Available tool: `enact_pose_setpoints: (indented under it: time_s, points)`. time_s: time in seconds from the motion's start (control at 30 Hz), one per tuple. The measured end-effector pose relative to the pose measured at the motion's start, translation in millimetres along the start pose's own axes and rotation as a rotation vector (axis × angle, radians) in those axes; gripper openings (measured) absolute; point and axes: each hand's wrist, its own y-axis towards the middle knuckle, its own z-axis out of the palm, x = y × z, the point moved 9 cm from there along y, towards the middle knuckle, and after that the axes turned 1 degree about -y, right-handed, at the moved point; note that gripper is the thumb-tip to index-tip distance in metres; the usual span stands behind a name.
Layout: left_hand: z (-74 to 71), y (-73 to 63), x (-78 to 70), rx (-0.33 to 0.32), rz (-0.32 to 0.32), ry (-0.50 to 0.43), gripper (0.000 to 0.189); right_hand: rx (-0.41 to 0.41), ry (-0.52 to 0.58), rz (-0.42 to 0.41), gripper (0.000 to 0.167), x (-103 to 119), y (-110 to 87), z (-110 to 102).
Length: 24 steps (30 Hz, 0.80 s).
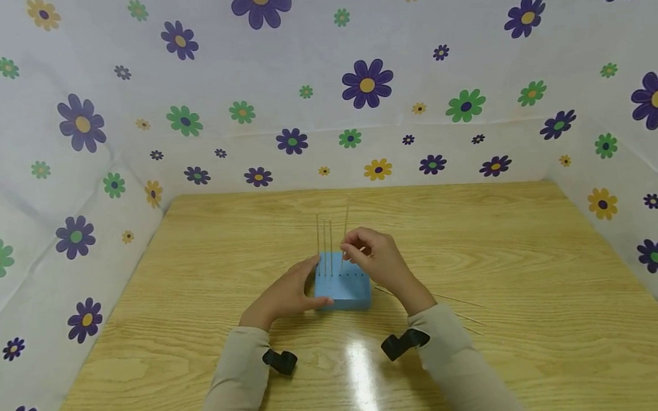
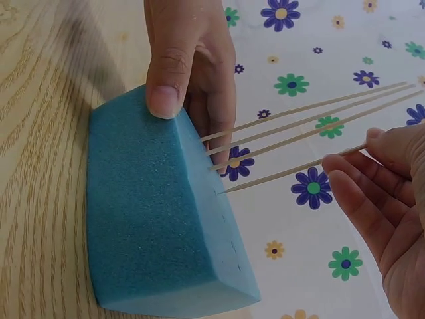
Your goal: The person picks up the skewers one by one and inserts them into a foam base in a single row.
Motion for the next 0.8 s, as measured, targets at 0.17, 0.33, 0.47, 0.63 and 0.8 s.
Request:
enact_pose_setpoints:
  time_s: [0.17, 0.33, 0.47, 0.63, 0.8]
  points:
    - [0.3, 0.4, 1.3, -0.001, -0.004, 0.004, 0.099, 0.005, -0.004, -0.010, 0.006, 0, 0.1, 2]
    - [0.5, 0.2, 1.9, -0.002, -0.006, 0.000, 0.099, 0.025, 0.001, 0.001, 0.006, -4, -1.8, 7]
    - [1.0, -0.2, 1.6, 0.002, -0.007, -0.005, 0.099, 0.047, -0.031, 0.007, 0.006, -8, -4.0, 12]
    - [0.4, -0.8, -0.1, 0.002, -0.001, -0.005, 0.099, 0.064, -0.062, 0.015, 0.006, -14, -6.6, 17]
    - [-0.1, -0.9, -0.2, -0.002, -0.002, -0.001, 0.099, 0.078, -0.059, 0.030, 0.007, -22, -9.1, 21]
